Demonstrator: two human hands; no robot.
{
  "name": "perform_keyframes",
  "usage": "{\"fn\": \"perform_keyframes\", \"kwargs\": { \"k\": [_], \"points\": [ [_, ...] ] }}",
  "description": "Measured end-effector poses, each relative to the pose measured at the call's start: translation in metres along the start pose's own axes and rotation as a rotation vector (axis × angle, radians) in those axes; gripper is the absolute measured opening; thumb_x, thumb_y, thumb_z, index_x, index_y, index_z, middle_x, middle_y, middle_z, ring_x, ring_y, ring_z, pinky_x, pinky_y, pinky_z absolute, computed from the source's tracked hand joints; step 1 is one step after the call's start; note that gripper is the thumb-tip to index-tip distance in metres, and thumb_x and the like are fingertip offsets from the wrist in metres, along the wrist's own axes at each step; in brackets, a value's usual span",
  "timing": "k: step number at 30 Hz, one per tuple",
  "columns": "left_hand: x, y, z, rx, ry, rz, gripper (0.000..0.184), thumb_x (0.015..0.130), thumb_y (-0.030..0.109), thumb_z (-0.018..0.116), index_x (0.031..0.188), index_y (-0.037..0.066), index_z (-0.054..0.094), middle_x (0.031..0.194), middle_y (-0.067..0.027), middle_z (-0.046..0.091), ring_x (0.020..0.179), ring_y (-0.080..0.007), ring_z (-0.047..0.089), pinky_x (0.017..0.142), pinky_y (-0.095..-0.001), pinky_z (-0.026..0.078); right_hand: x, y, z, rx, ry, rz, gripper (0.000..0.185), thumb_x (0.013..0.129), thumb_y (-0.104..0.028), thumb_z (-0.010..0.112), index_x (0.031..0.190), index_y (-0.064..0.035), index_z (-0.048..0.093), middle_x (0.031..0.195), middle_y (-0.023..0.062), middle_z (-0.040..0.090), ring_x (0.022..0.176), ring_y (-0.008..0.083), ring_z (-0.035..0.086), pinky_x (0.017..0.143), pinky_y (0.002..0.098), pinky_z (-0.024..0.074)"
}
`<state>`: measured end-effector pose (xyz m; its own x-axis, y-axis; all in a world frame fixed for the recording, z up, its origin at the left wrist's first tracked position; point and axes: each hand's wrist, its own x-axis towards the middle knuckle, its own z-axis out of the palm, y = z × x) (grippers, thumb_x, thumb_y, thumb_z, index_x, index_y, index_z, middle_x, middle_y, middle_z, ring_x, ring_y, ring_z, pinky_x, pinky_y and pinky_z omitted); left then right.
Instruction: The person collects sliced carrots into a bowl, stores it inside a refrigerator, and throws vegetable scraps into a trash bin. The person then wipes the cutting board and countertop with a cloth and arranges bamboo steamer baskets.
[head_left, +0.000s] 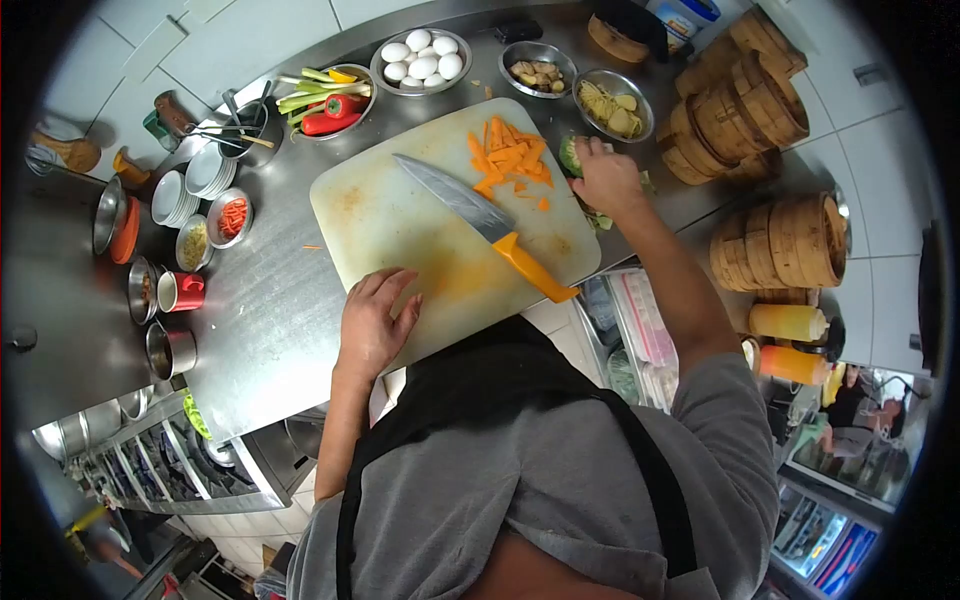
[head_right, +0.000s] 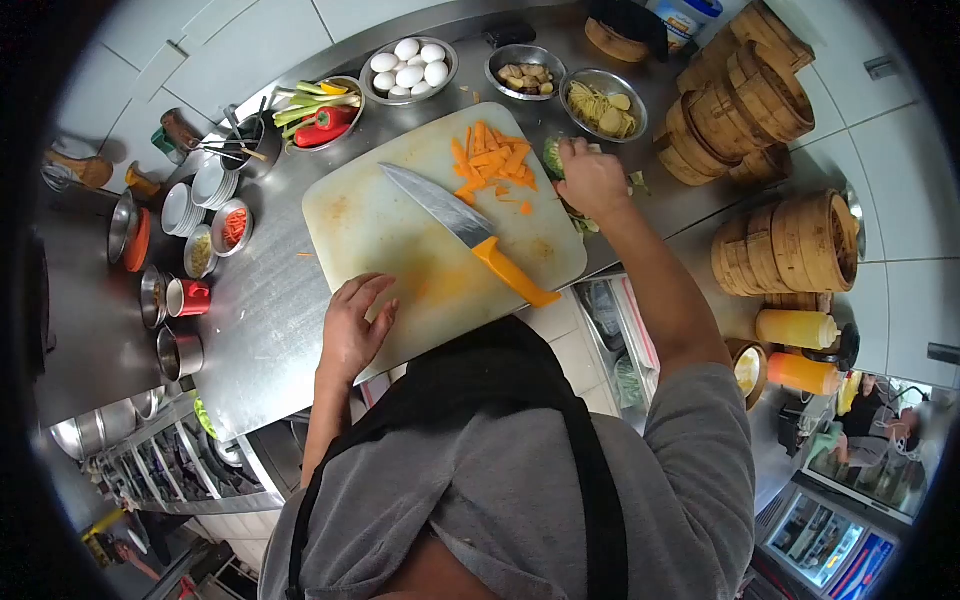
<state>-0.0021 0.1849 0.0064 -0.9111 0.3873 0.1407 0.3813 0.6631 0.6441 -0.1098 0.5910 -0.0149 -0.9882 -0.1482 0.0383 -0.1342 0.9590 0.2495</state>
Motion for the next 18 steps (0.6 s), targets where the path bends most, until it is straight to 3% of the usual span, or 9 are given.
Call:
{"fn": "perform_keyframes", "kwargs": {
  "k": [2,4,6,8,10,13,15,18],
  "points": [
    [0.002,-0.003,0.004,0.035,0.050,0.021,0.032,0.083,0.007,0.074,0.115,0.007,0.069,0.121,-0.0137,0.067,0.111,-0.0339,0.064,0.095,-0.0422,0.052,-0.006,0.003,-0.003,0.059,0.029,0.082,0.067,0.079,-0.031,0.075,0.135,-0.0040,0.051,0.119,0.0138,0.064,0.090,0.0289,0.072,0.072,0.0423,0.0585],
    [-0.001,-0.005,0.011,0.122,0.118,0.010,0.033,0.084,0.012,0.074,0.116,0.007,0.068,0.127,-0.0141,0.063,0.115,-0.0353,0.059,0.100,-0.0446,0.047,-0.014,0.001,-0.021,0.113,0.045,0.163,0.064,0.079,-0.030,0.075,0.133,-0.0052,0.052,0.119,0.0127,0.064,0.088,0.0301,0.072,0.072,0.0440,0.0586],
    [-0.006,-0.010,0.019,0.157,0.142,-0.023,0.033,0.084,0.012,0.074,0.116,0.007,0.068,0.128,-0.0150,0.062,0.117,-0.0357,0.059,0.101,-0.0447,0.047,-0.013,-0.015,-0.055,0.435,0.359,0.175,0.058,0.080,-0.029,0.073,0.132,-0.0108,0.055,0.120,0.0106,0.065,0.091,0.0317,0.071,0.076,0.0411,0.0588],
    [-0.016,-0.011,0.026,0.187,0.186,-0.076,0.033,0.084,0.010,0.074,0.116,0.006,0.069,0.130,-0.0168,0.061,0.120,-0.0366,0.058,0.102,-0.0446,0.046,0.002,-0.055,-0.081,0.674,0.460,-0.007,0.053,0.078,-0.026,0.074,0.127,-0.0131,0.058,0.117,0.0104,0.066,0.093,0.0325,0.071,0.074,0.0429,0.0585],
    [-0.025,-0.005,0.034,0.160,0.199,-0.118,0.031,0.084,0.009,0.074,0.114,0.005,0.069,0.130,-0.0171,0.061,0.120,-0.0370,0.058,0.102,-0.0449,0.046,0.017,-0.112,-0.088,0.816,0.404,-0.258,0.050,0.075,-0.022,0.076,0.122,-0.0141,0.060,0.114,0.0090,0.066,0.087,0.0307,0.071,0.069,0.0431,0.0577],
    [-0.037,0.006,0.045,0.132,0.211,-0.172,0.029,0.084,0.008,0.073,0.112,0.004,0.070,0.130,-0.0178,0.061,0.121,-0.0381,0.057,0.103,-0.0452,0.046,0.030,-0.195,-0.092,0.661,0.277,-0.583,0.052,0.073,-0.022,0.076,0.120,-0.0100,0.060,0.108,0.0155,0.063,0.081,0.0305,0.071,0.065,0.0435,0.0568],
    [-0.051,0.011,0.053,0.175,0.183,-0.187,0.029,0.084,0.007,0.073,0.112,0.004,0.069,0.129,-0.0177,0.061,0.122,-0.0381,0.057,0.105,-0.0452,0.045,0.040,-0.238,-0.057,0.649,0.274,-0.590,0.052,0.074,-0.022,0.076,0.121,-0.0092,0.059,0.109,0.0170,0.063,0.081,0.0306,0.072,0.064,0.0432,0.0568],
    [-0.058,0.021,0.059,0.249,0.183,-0.139,0.030,0.083,0.007,0.073,0.113,0.004,0.069,0.130,-0.0171,0.060,0.124,-0.0378,0.056,0.107,-0.0469,0.043,0.024,-0.233,-0.064,0.662,0.295,-0.601,0.052,0.076,-0.023,0.076,0.123,-0.0087,0.059,0.110,0.0173,0.062,0.083,0.0305,0.072,0.065,0.0436,0.0569]
  ]
}}
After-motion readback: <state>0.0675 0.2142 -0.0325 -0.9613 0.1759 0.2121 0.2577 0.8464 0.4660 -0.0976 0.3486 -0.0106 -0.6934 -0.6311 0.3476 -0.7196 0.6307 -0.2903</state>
